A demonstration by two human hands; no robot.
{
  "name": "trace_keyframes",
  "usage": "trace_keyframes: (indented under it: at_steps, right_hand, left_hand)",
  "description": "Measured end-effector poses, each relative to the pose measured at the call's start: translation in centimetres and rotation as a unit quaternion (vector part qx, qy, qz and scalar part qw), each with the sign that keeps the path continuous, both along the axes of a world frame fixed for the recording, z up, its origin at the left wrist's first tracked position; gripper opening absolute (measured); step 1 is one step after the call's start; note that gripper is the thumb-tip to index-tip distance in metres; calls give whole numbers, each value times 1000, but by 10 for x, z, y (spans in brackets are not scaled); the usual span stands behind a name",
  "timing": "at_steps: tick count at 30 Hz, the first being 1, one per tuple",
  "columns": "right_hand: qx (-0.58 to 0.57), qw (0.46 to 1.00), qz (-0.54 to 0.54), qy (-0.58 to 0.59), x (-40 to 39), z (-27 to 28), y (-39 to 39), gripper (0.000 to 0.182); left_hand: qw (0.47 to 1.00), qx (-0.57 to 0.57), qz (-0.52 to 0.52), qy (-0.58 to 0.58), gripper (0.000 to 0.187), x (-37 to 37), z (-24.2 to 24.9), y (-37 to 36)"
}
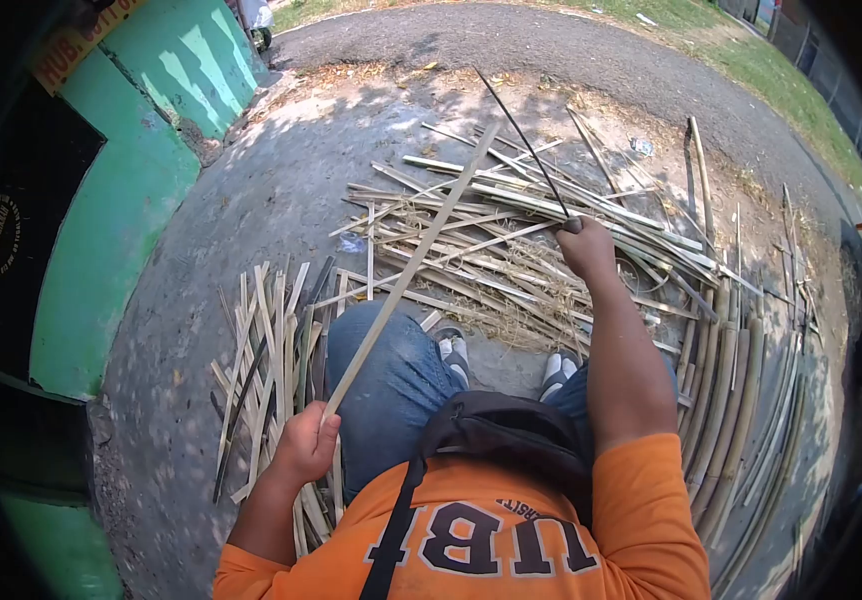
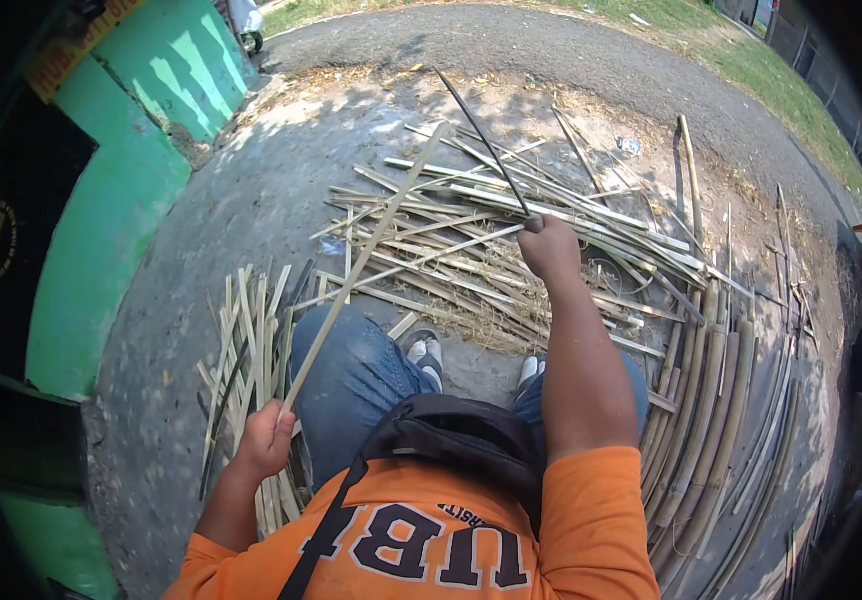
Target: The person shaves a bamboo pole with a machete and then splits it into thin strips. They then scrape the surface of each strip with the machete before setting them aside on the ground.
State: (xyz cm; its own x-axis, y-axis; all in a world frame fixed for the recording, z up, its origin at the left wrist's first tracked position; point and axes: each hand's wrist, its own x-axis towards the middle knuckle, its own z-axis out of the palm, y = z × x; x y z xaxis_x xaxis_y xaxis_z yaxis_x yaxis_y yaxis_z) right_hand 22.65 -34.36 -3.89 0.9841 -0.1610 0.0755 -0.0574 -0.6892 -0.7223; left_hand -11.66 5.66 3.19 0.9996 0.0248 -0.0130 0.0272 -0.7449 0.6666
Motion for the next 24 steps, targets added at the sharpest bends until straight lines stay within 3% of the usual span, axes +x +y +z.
trace_keyframes:
  at_steps: [10,22,24]
  right_hand:
    - [100,992,40,-59,-14,26,20,29]
    - [208,976,43,-45,-16,28,15,34]
    - [314,947,64,8,-25,39,22,35]
  left_hand:
    - [993,90,69,-44,31,10,-7,-4]
    - [991,79,74,-82,32,16,-5,-14]
    - [990,81,71,-89,31,19,-2,-19]
